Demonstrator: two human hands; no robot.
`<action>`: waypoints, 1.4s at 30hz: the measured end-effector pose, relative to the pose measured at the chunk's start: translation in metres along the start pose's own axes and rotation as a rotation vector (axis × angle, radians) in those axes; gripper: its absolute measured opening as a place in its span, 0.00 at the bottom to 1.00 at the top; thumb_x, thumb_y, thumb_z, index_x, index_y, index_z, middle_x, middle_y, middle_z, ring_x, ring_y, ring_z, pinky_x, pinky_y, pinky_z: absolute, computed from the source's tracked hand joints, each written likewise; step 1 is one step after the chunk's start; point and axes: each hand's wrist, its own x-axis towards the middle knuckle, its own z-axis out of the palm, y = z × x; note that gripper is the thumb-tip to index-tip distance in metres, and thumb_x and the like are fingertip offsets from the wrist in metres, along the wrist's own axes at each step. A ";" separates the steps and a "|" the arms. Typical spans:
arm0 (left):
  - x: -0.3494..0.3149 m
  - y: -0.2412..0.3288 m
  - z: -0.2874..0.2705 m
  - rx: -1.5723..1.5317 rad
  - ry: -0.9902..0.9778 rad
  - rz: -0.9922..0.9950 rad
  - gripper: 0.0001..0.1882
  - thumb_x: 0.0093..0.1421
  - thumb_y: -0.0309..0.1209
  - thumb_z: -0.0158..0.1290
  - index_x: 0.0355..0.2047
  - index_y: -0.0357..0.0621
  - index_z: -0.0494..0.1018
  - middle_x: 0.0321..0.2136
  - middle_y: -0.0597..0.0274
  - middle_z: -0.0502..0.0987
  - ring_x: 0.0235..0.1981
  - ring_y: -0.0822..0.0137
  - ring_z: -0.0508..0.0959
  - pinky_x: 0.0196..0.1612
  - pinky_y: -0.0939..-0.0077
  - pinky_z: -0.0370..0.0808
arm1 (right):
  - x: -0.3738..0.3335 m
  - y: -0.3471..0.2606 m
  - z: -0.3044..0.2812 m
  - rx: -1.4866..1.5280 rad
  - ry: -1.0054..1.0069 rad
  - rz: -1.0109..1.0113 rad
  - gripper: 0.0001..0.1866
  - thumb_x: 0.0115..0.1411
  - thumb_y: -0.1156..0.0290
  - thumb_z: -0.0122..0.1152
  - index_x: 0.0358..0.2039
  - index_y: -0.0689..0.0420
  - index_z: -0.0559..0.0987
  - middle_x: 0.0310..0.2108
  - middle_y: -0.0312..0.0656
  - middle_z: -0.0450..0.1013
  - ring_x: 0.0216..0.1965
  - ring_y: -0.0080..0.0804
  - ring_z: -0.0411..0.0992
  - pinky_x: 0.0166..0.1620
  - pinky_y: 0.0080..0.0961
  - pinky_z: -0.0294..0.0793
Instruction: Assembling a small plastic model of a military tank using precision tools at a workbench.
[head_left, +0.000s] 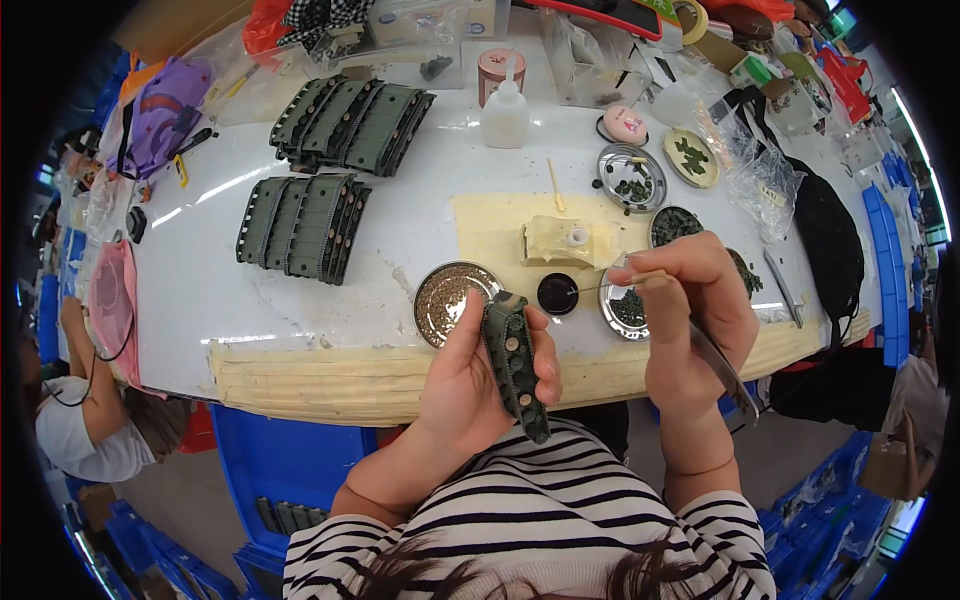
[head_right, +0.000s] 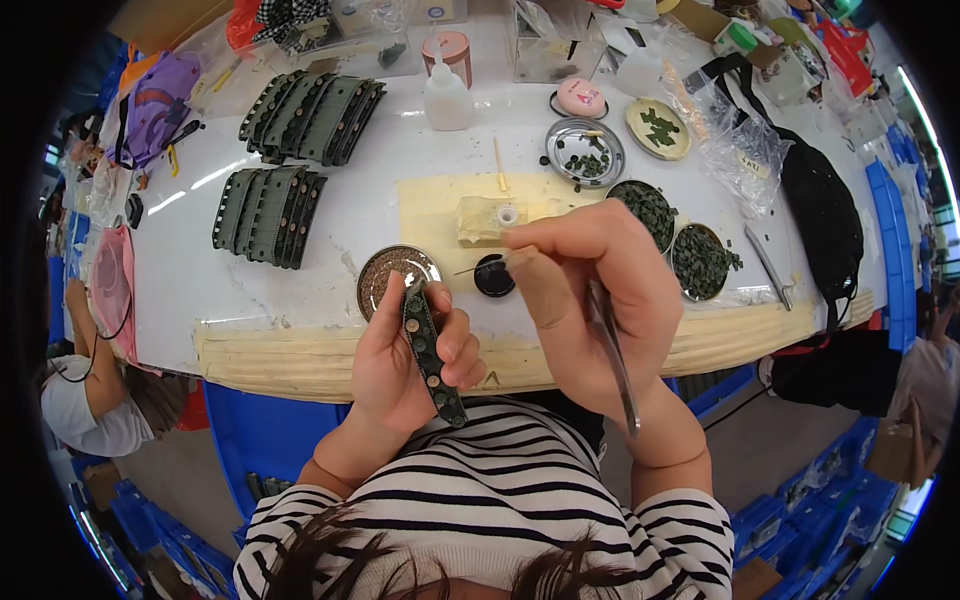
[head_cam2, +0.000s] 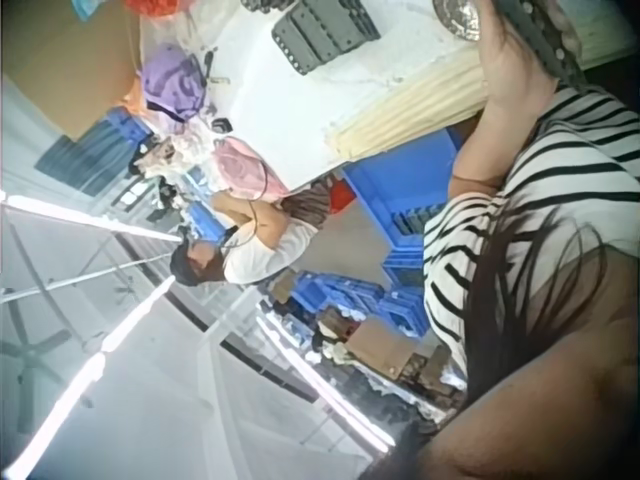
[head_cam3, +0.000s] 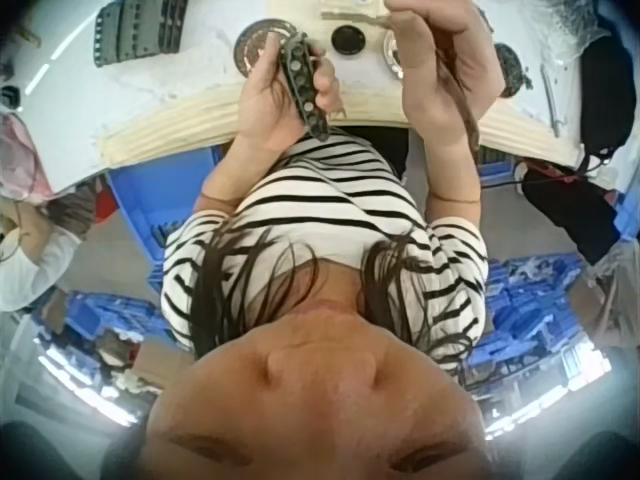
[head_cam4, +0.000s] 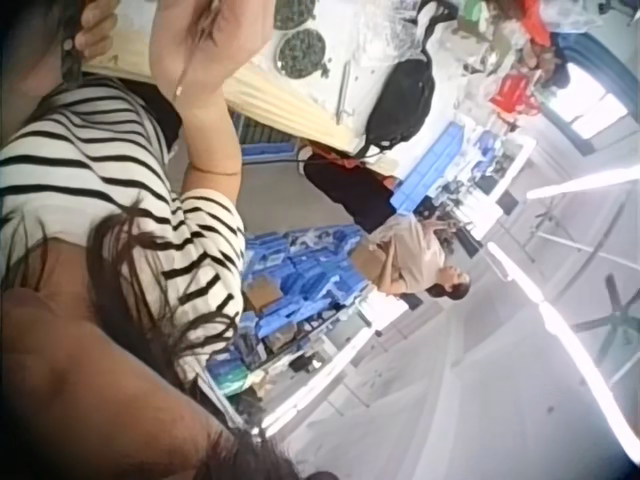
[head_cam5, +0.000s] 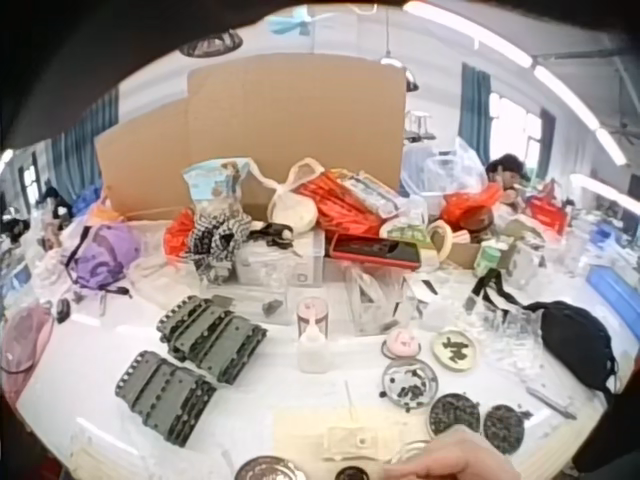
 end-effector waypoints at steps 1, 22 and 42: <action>0.000 -0.001 0.001 -0.005 0.002 -0.008 0.29 0.69 0.53 0.23 0.41 0.46 0.68 0.22 0.60 0.71 0.21 0.66 0.67 0.27 0.72 0.62 | -0.002 -0.002 0.003 0.082 -0.044 0.050 0.05 0.57 0.79 0.59 0.35 0.64 0.76 0.29 0.38 0.71 0.26 0.17 0.67 0.29 0.12 0.64; 0.000 -0.004 -0.007 -0.124 -0.113 -0.033 0.33 0.68 0.56 0.22 0.42 0.41 0.68 0.25 0.56 0.74 0.25 0.62 0.74 0.34 0.70 0.71 | -0.006 -0.004 0.022 0.411 -0.088 0.313 0.10 0.65 0.70 0.49 0.36 0.65 0.71 0.26 0.34 0.64 0.25 0.14 0.66 0.30 0.17 0.78; -0.004 -0.001 -0.007 -0.029 -0.043 -0.005 0.30 0.69 0.51 0.23 0.55 0.44 0.63 0.29 0.53 0.74 0.30 0.61 0.73 0.36 0.65 0.69 | 0.006 0.018 0.005 -0.073 0.047 0.113 0.05 0.59 0.76 0.59 0.34 0.63 0.75 0.28 0.36 0.71 0.23 0.15 0.68 0.25 0.15 0.70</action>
